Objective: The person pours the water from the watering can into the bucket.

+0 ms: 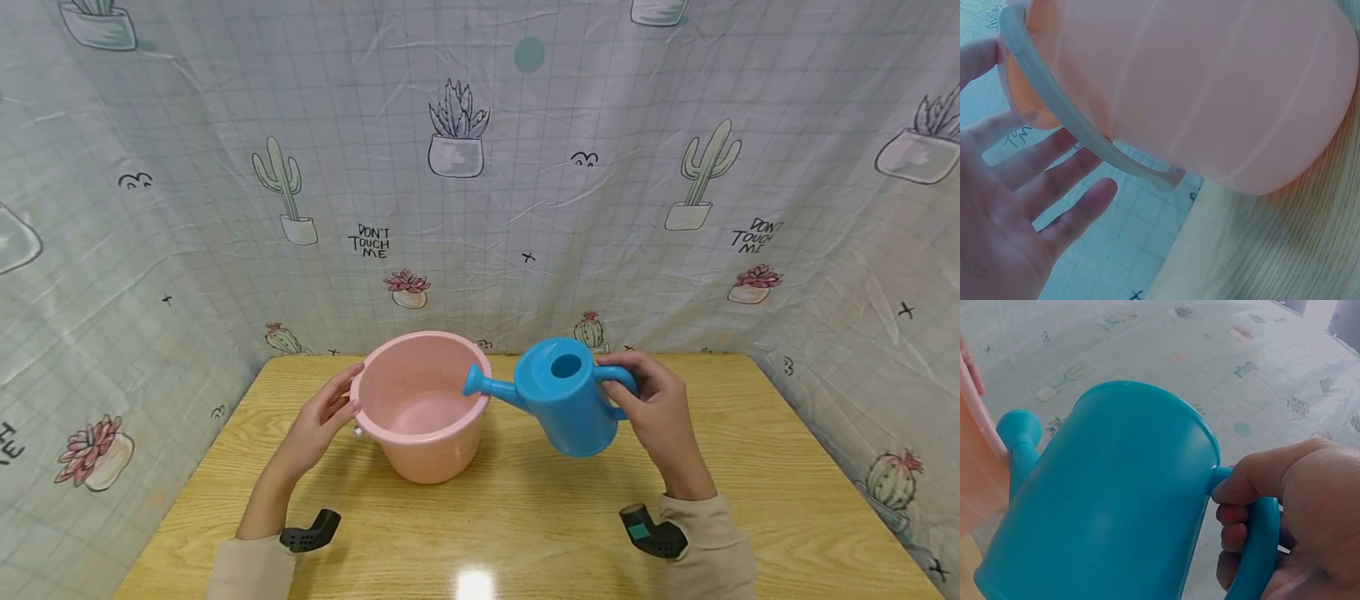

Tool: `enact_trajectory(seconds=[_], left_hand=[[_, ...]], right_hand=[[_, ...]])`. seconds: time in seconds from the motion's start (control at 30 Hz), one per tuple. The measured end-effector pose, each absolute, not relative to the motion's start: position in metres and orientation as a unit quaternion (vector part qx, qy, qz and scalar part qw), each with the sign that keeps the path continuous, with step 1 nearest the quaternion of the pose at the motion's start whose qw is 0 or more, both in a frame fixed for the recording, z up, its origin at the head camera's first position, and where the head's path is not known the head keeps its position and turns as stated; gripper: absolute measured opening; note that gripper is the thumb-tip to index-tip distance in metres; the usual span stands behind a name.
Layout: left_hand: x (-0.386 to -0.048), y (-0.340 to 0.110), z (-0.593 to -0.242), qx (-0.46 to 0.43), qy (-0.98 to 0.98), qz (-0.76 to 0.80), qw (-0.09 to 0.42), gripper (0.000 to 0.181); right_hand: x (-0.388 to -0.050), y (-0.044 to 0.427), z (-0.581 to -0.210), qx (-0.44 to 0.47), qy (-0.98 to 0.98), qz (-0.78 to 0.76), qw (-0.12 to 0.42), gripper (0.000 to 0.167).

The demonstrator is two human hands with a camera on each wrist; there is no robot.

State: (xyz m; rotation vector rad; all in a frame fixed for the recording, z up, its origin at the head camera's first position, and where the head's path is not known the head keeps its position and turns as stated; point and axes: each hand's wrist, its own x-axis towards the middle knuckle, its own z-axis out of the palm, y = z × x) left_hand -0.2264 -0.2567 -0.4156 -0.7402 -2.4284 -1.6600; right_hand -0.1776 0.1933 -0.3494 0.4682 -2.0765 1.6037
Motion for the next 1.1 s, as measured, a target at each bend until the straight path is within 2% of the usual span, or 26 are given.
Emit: enact_trajectory(seconds=[1.1], left_hand=[[-0.2212,-0.2571,-0.4157,-0.234,-0.805,-0.543,0.049,0.054]], right_hand=[[-0.1751,0.1928,-0.3525,0.180,-0.757,0.579,0.244,0.023]])
